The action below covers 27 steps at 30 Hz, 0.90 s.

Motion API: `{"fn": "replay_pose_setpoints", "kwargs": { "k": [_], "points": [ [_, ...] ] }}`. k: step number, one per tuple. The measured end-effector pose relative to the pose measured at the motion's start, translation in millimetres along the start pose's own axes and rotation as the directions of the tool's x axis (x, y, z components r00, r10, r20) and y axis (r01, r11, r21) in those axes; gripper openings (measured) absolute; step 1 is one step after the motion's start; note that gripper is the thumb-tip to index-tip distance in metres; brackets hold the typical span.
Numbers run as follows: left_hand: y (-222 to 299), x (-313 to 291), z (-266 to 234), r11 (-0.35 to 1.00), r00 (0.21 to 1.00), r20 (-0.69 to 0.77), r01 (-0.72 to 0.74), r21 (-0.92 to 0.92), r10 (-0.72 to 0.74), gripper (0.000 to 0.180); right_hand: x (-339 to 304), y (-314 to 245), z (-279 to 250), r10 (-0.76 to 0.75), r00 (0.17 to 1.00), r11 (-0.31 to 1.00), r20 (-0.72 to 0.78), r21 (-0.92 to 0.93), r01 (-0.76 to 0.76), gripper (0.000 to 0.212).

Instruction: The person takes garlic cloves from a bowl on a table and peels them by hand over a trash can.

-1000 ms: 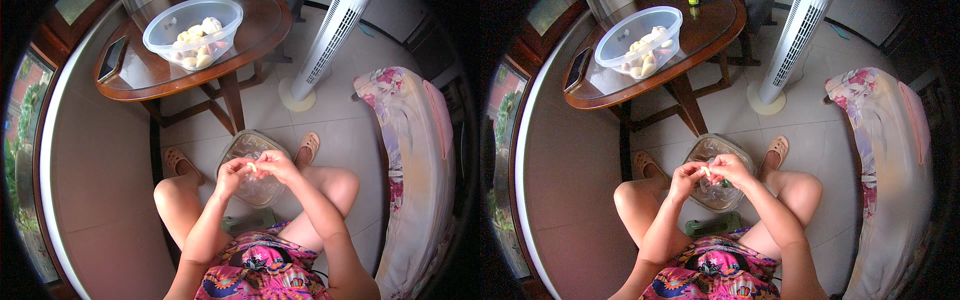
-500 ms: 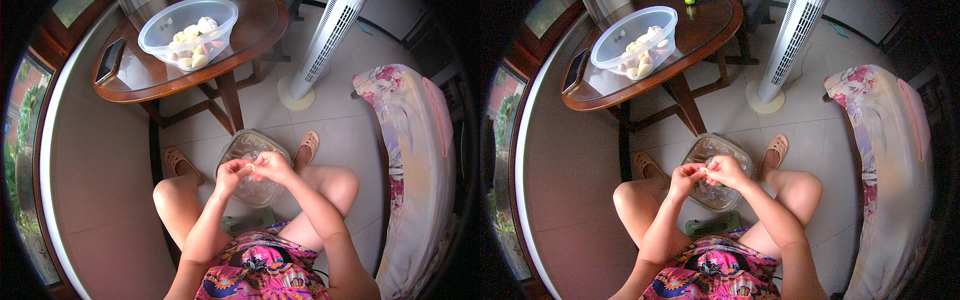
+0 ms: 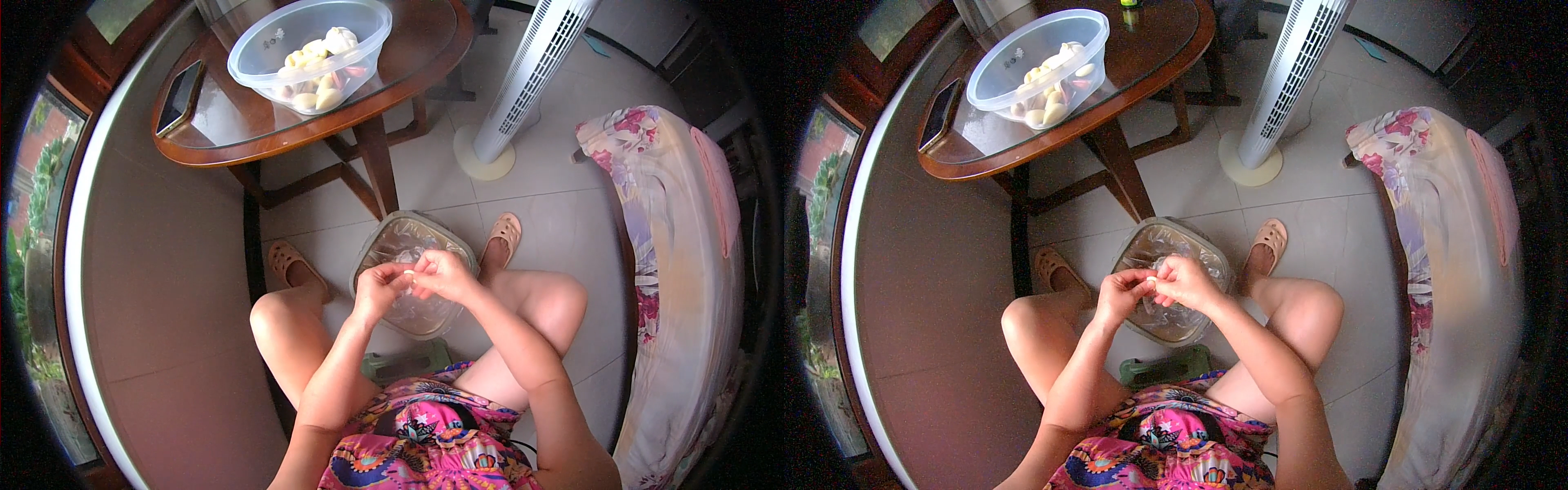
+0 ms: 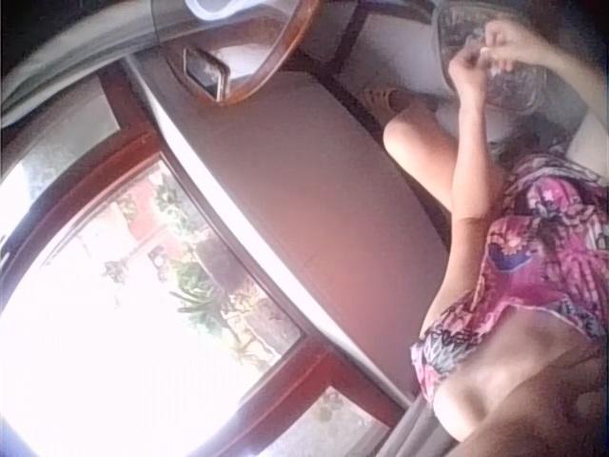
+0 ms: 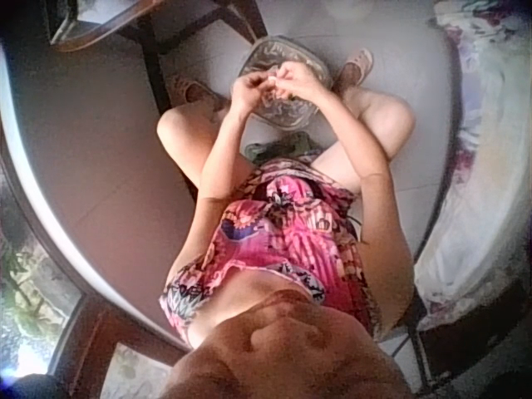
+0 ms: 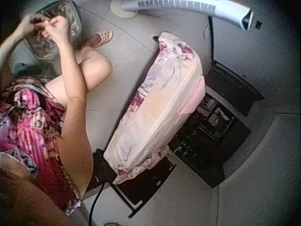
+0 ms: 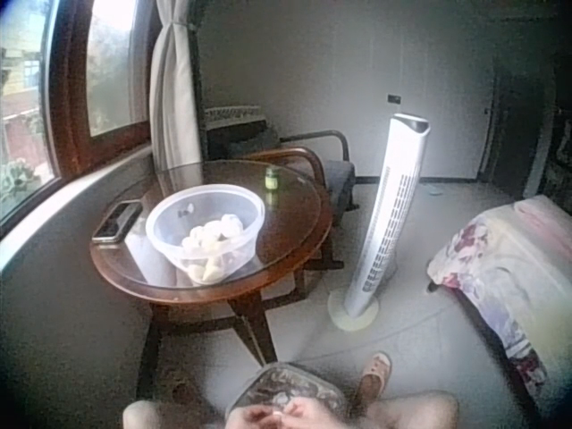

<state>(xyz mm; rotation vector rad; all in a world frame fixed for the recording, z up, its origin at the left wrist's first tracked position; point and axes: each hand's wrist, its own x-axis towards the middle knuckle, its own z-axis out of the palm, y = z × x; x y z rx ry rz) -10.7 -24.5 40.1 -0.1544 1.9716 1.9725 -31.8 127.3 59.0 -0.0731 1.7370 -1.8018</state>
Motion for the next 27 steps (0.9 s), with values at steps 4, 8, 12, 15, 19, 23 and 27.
{"fn": "replay_pose_setpoints", "kwargs": {
  "k": [4, 8, 12, 15, 19, 23, 27],
  "points": [
    [-2.0, 0.0, 1.1, 0.999, 1.000, -0.005, -0.031, 0.023, 0.031, 0.017, 2.1, 0.0, -2.7, 0.021, 1.000, 1.000, 0.005, -0.005, -0.021, 0.011],
    [4.0, -1.7, 1.4, 0.999, 0.999, 0.012, -0.032, 0.030, 0.031, 0.015, 2.2, -1.1, -6.7, 0.080, 0.997, 0.989, 0.014, 0.124, -0.081, 0.010],
    [13.7, -3.8, 0.7, 0.990, 0.997, 0.051, 0.058, -0.125, -0.052, 0.015, 0.7, -4.2, -10.1, 0.113, 0.993, 0.964, 0.035, 0.236, -0.119, 0.011],
    [11.9, -3.7, -0.9, 0.987, 0.999, 0.045, 0.036, -0.157, -0.029, 0.016, -0.7, -9.0, -7.6, 0.132, 0.991, 0.956, 0.034, 0.261, -0.136, 0.011],
    [6.4, -3.6, -0.2, 0.977, 0.980, 0.010, -0.197, 0.086, 0.197, 0.015, -0.6, -10.7, -4.9, 0.144, 0.989, 0.964, 0.033, 0.223, -0.148, 0.009],
    [8.7, -3.0, 1.4, 0.950, 0.966, -0.002, -0.255, 0.181, 0.260, 0.015, 1.9, -1.7, -10.0, 0.115, 0.992, 0.947, 0.048, 0.296, -0.124, 0.005],
    [10.3, -2.6, 2.1, 0.961, 0.963, -0.030, -0.270, -0.054, 0.269, 0.015, -0.3, -3.9, -13.9, 0.102, 0.991, 0.913, 0.091, 0.386, -0.130, 0.006]
  ]
}}
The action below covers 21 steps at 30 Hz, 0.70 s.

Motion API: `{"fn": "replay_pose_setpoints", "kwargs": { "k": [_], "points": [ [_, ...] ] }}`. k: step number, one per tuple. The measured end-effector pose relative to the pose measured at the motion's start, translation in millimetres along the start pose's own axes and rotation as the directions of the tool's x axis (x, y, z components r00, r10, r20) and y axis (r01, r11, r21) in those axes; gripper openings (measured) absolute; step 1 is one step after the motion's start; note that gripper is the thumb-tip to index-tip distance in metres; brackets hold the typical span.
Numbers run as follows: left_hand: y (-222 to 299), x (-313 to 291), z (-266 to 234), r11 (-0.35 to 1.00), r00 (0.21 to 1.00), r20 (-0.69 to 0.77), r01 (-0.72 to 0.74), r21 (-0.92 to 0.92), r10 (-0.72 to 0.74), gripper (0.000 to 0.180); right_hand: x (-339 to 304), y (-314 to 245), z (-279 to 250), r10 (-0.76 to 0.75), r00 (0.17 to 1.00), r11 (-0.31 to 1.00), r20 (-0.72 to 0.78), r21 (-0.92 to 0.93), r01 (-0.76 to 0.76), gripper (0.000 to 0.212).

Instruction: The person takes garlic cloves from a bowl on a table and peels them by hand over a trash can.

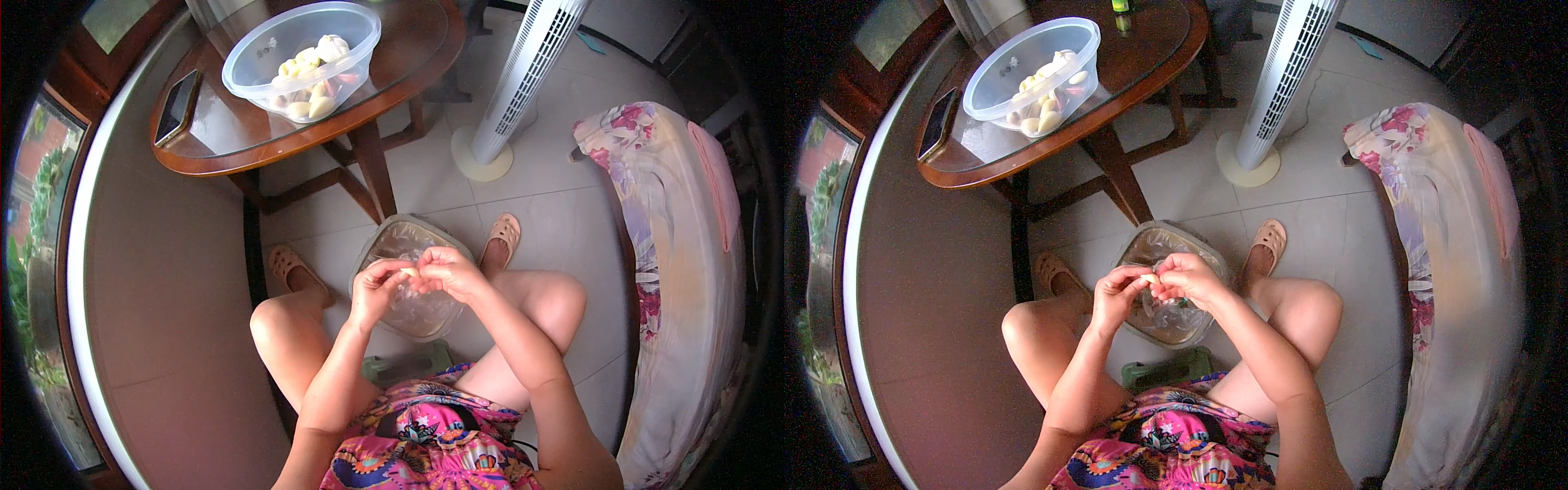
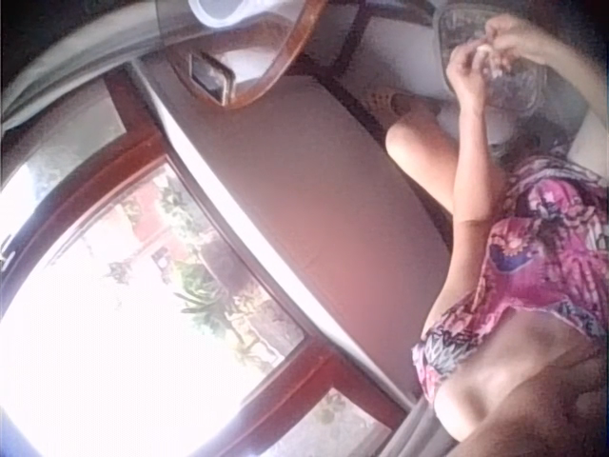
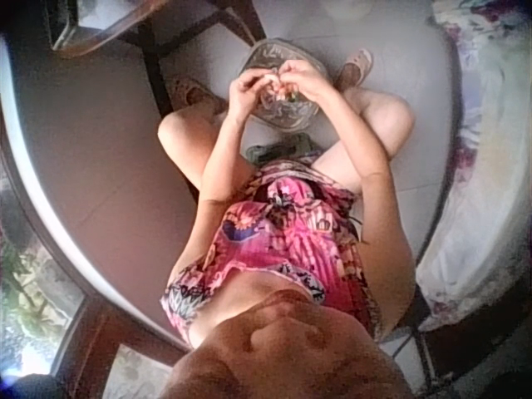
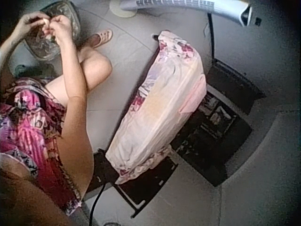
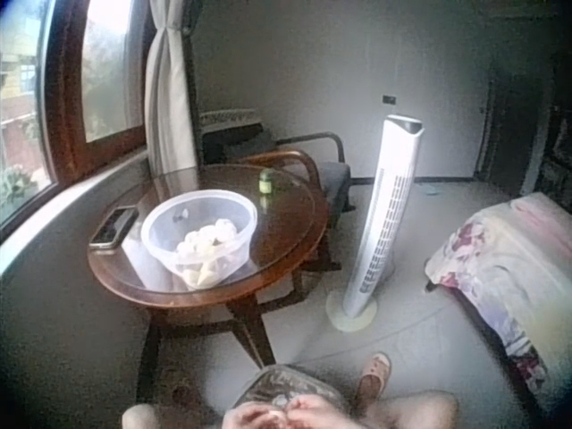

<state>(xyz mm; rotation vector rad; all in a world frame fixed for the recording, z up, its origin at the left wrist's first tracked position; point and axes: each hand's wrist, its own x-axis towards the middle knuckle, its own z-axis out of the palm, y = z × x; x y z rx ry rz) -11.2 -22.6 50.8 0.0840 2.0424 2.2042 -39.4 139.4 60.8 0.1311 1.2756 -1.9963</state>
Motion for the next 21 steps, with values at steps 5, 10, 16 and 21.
{"fn": "replay_pose_setpoints", "kwargs": {
  "k": [5, 10, 16, 21],
  "points": [
    [-2.3, 0.2, 0.2, 0.993, 0.995, -0.014, -0.100, 0.060, 0.101, 0.016, -3.7, -6.5, 9.9, -0.092, 0.995, 0.993, -0.031, -0.078, 0.089, 0.008],
    [-0.9, -0.3, -0.6, 0.976, 0.995, -0.037, 0.086, -0.198, -0.095, 0.020, -4.1, -6.3, 11.4, -0.265, 0.964, 0.941, 0.007, -0.218, 0.260, 0.008],
    [6.9, -0.2, 5.1, 0.943, 0.987, -0.127, 0.056, -0.327, -0.102, 0.019, -2.7, -3.7, 10.5, -0.253, 0.959, 0.967, -0.132, -0.066, 0.246, 0.006],
    [4.9, -0.4, 7.1, 0.994, 0.983, -0.177, -0.067, -0.089, 0.051, 0.016, -1.6, -1.9, 19.6, -0.199, 0.977, 0.980, -0.076, -0.022, 0.197, 0.012]
  ]
}}
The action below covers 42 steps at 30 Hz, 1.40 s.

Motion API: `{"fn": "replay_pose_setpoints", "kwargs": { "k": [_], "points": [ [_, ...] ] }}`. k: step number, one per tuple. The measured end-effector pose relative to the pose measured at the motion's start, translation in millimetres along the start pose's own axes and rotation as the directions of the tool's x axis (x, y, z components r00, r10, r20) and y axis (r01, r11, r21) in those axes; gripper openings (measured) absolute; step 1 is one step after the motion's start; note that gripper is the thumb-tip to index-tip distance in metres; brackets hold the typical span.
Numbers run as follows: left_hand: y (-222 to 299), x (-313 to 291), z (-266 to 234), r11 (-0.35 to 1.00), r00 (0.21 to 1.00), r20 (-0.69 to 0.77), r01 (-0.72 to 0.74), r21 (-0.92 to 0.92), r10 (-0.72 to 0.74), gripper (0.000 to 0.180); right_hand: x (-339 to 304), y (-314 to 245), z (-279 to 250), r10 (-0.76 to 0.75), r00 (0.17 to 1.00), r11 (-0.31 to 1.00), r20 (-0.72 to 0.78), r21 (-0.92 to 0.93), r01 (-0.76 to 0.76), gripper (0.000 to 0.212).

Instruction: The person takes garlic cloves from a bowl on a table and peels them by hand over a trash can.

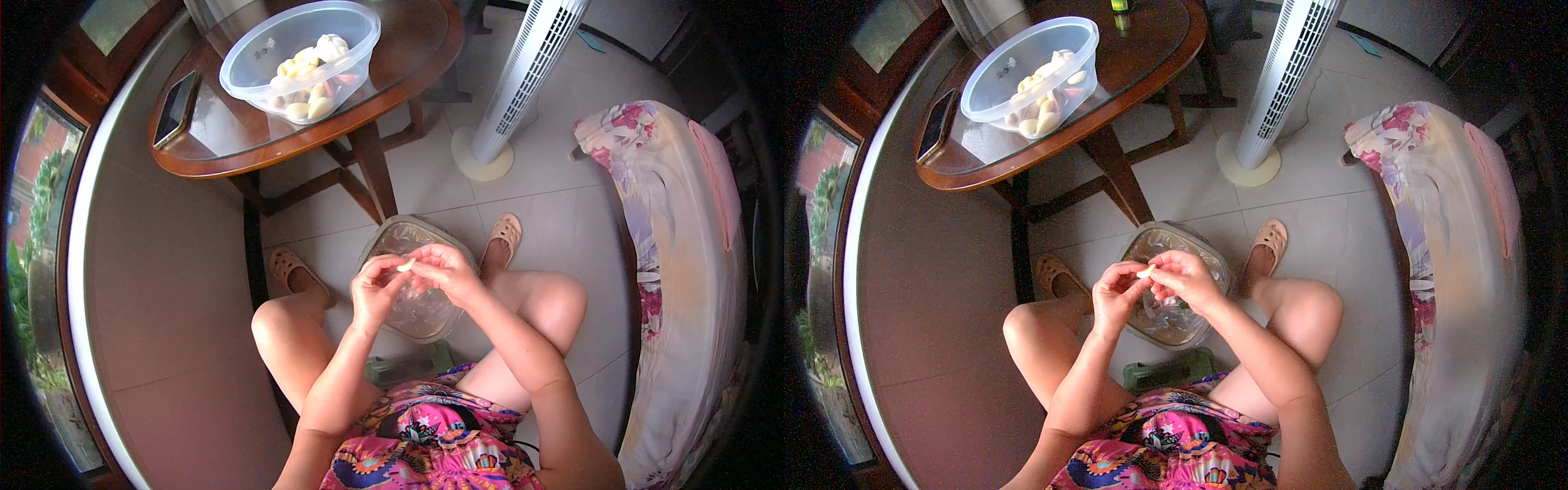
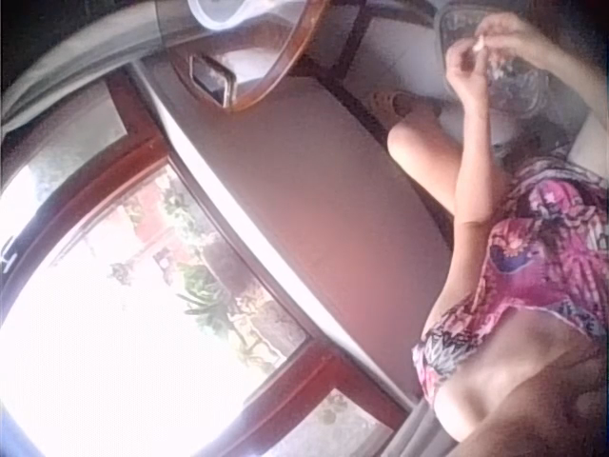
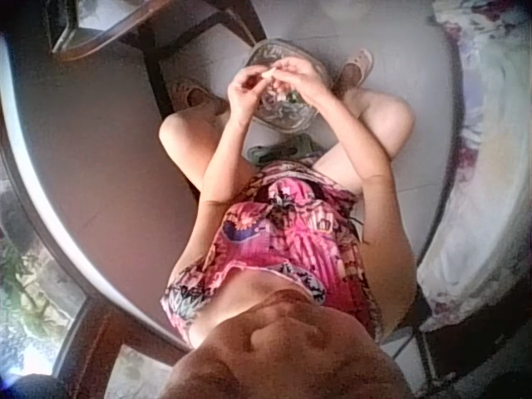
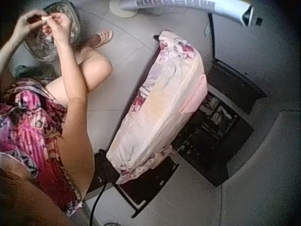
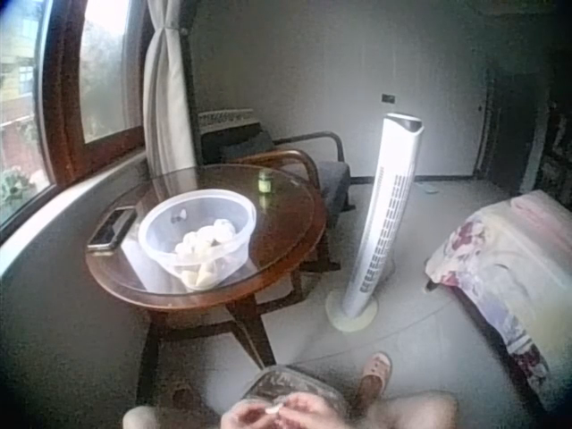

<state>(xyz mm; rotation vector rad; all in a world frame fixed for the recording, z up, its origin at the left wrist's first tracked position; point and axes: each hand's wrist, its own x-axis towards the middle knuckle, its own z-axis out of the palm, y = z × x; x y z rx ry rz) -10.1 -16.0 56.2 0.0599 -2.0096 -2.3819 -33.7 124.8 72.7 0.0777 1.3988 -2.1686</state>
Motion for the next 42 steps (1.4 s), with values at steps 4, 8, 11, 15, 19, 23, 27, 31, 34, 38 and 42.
{"fn": "replay_pose_setpoints", "kwargs": {
  "k": [4, 8, 11, 15, 19, 23, 27, 31, 34, 38, 42],
  "points": [
    [5.9, 0.7, 1.9, 0.935, 0.988, 0.031, -0.155, 0.320, 0.153, 0.016, 2.7, 4.4, 0.4, -0.104, 0.994, 0.987, -0.033, -0.124, 0.099, 0.014],
    [10.8, -1.0, 2.6, 0.854, 0.967, 0.089, -0.252, 0.455, 0.237, 0.018, 4.7, 9.0, -4.0, -0.094, 0.996, 0.971, -0.003, -0.219, 0.091, 0.014],
    [8.7, -1.2, 2.0, 0.857, 0.973, 0.077, -0.228, 0.462, 0.217, 0.018, 3.5, 5.8, -4.6, -0.108, 0.994, 0.970, 0.001, -0.219, 0.105, 0.012],
    [5.6, -1.6, 1.4, 0.940, 0.993, 0.013, -0.114, 0.322, 0.116, 0.017, 4.7, 6.6, -4.4, -0.107, 0.994, 0.985, 0.008, -0.137, 0.107, 0.011],
    [5.3, -2.2, 0.5, 0.931, 0.991, 0.030, -0.133, 0.339, 0.131, 0.016, 3.1, 3.5, -3.1, -0.059, 0.998, 0.992, -0.006, -0.110, 0.058, 0.011],
    [7.6, -3.6, 3.5, 0.871, 0.967, 0.112, -0.254, 0.421, 0.228, 0.016, 4.5, 8.4, -6.7, -0.085, 0.996, 0.973, 0.003, -0.213, 0.084, 0.012],
    [8.0, -3.7, 4.5, 0.890, 0.976, 0.017, -0.204, 0.407, 0.216, 0.015, 3.3, 5.6, -2.8, -0.099, 0.995, 0.983, -0.013, -0.159, 0.095, 0.012],
    [7.5, -2.7, 4.4, 0.895, 0.978, -0.012, -0.184, 0.406, 0.207, 0.016, 1.4, 4.1, 0.4, -0.102, 0.995, 0.987, -0.003, -0.125, 0.101, 0.013],
    [7.1, -3.6, 5.1, 0.866, 0.971, 0.035, -0.226, 0.445, 0.236, 0.016, 3.8, 10.2, -4.3, -0.127, 0.992, 0.960, 0.013, -0.251, 0.126, 0.014],
    [3.6, -3.6, 4.2, 0.899, 0.982, -0.014, -0.168, 0.404, 0.190, 0.015, 4.4, 10.8, -3.9, -0.115, 0.993, 0.958, 0.010, -0.263, 0.113, 0.014],
    [4.0, -4.0, 4.1, 0.990, 0.994, -0.077, 0.088, 0.112, -0.079, 0.014, 3.9, 9.0, -1.2, -0.150, 0.989, 0.973, 0.007, -0.175, 0.149, 0.013]
  ]
}}
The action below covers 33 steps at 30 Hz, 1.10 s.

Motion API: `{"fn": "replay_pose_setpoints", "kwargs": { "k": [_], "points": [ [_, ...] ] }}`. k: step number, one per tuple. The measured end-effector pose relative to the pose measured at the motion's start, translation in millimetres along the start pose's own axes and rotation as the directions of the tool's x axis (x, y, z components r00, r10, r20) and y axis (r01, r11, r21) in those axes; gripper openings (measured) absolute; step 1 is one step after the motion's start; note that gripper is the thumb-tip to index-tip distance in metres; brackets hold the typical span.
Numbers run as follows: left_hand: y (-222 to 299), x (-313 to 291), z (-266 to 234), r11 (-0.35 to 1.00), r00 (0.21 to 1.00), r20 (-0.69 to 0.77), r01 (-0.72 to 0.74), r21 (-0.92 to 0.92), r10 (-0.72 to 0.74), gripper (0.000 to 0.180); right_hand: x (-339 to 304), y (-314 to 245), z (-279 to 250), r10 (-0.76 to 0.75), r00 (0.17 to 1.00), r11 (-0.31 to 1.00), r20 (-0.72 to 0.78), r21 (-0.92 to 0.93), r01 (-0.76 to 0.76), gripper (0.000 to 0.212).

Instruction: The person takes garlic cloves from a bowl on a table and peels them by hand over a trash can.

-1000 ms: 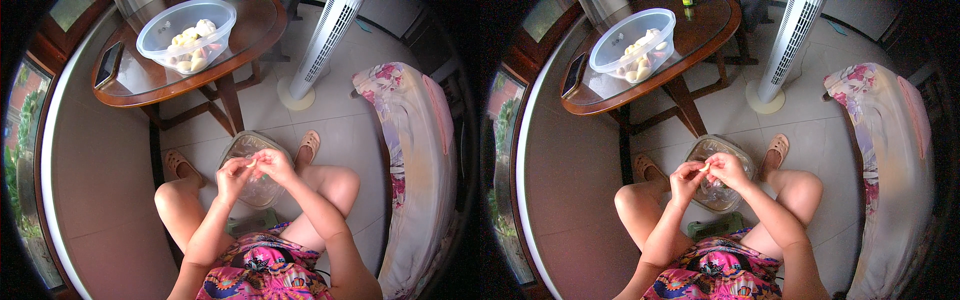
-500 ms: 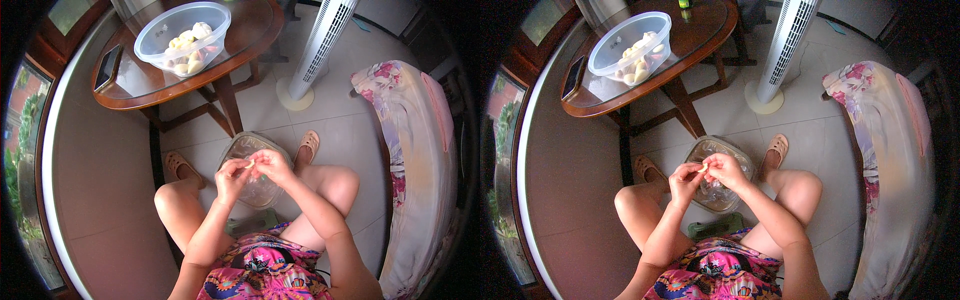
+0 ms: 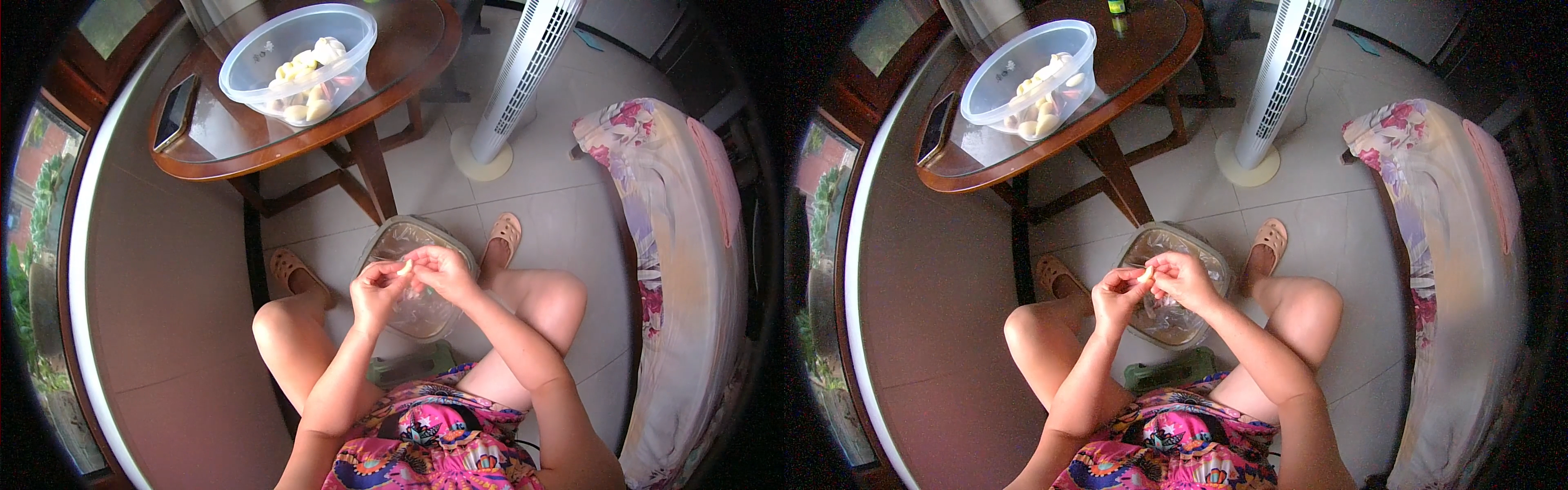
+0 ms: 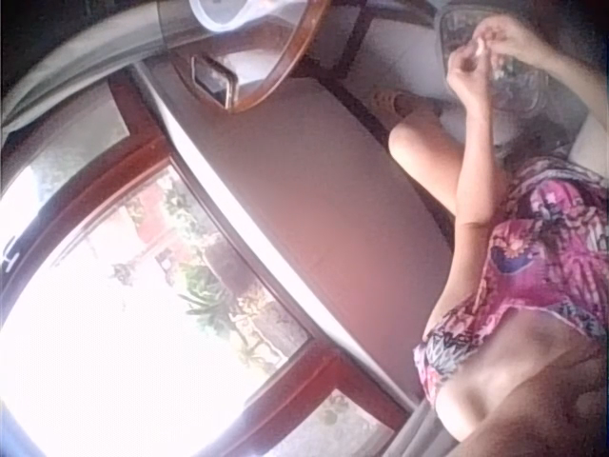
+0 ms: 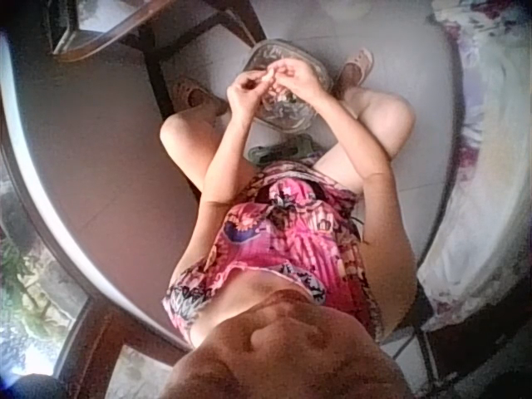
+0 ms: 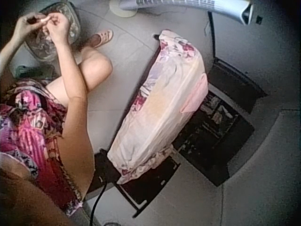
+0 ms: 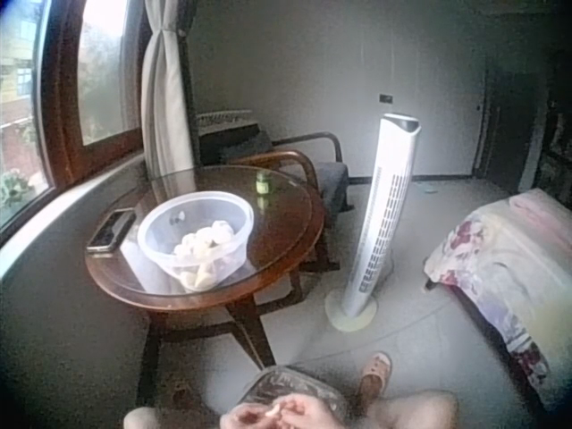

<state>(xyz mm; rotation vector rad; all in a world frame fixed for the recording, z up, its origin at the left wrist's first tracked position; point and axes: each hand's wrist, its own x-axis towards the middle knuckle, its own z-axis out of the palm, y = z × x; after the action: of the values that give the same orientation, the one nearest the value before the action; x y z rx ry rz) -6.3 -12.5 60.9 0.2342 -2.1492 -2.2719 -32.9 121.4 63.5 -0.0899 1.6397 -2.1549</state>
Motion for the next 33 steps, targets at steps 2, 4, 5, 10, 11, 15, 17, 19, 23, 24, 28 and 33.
{"fn": "replay_pose_setpoints", "kwargs": {
  "k": [2, 4, 5, 10, 11, 15, 17, 19, 23, 24, 28, 33],
  "points": [
    [-3.3, 0.7, -1.6, 0.999, 1.000, 0.003, 0.021, -0.032, -0.021, 0.013, -0.3, -2.3, 0.8, 0.009, 1.000, 1.000, -0.002, -0.008, -0.009, 0.013],
    [-7.5, 1.3, -3.1, 0.974, 0.991, 0.035, -0.135, 0.181, 0.131, 0.013, -0.7, -3.1, 0.9, 0.017, 1.000, 0.994, -0.007, -0.105, -0.017, 0.013],
    [-8.7, 1.3, -2.7, 0.974, 0.991, 0.037, -0.136, 0.181, 0.131, 0.013, -0.5, -1.6, 0.0, 0.016, 1.000, 0.994, -0.008, -0.105, -0.017, 0.013],
    [-12.2, 2.1, -1.4, 0.993, 0.993, -0.041, -0.108, 0.039, 0.110, 0.012, 0.0, -0.5, -1.0, 0.042, 0.992, 0.995, -0.119, 0.099, -0.031, 0.012],
    [-13.0, 2.1, -1.4, 0.995, 0.993, -0.061, -0.100, 0.008, 0.101, 0.012, 0.1, -0.9, -1.2, 0.051, 0.993, 0.996, -0.109, 0.075, -0.043, 0.012],
    [-10.5, 0.4, 1.7, 0.953, 0.965, -0.043, -0.248, 0.176, 0.259, 0.012, -1.0, -0.7, 0.0, 0.010, 0.993, 1.000, -0.115, -0.026, -0.013, 0.009],
    [-10.0, -0.1, 1.8, 0.942, 0.959, -0.037, -0.267, 0.206, 0.280, 0.012, -1.2, -1.9, 1.6, 0.010, 0.994, 0.999, -0.113, -0.030, -0.014, 0.008],
    [-9.8, -0.1, 1.5, 0.929, 0.953, -0.032, -0.285, 0.235, 0.301, 0.012, -0.9, -1.0, 1.8, 0.009, 0.994, 0.999, -0.110, -0.034, -0.013, 0.008],
    [-11.5, 0.4, 2.9, 0.936, 0.957, -0.040, -0.272, 0.225, 0.287, 0.012, 0.1, 1.2, 0.3, 0.004, 0.995, 1.000, -0.104, -0.025, -0.007, 0.007],
    [-11.7, 0.4, 2.8, 0.948, 0.965, -0.047, -0.243, 0.205, 0.257, 0.013, 0.4, 0.7, 0.8, 0.003, 0.994, 0.999, -0.106, -0.034, -0.006, 0.007],
    [-19.8, 2.3, 1.0, 0.989, 0.990, -0.060, -0.135, -0.060, 0.131, 0.014, 0.7, 2.6, 0.9, 0.010, 0.995, 1.000, -0.100, 0.022, -0.008, 0.006],
    [-8.5, 0.6, 1.3, 0.944, 0.985, -0.005, 0.165, -0.287, -0.174, 0.013, -0.5, 3.3, 0.0, 0.028, 0.996, 0.996, -0.084, 0.086, -0.021, 0.008]
  ]
}}
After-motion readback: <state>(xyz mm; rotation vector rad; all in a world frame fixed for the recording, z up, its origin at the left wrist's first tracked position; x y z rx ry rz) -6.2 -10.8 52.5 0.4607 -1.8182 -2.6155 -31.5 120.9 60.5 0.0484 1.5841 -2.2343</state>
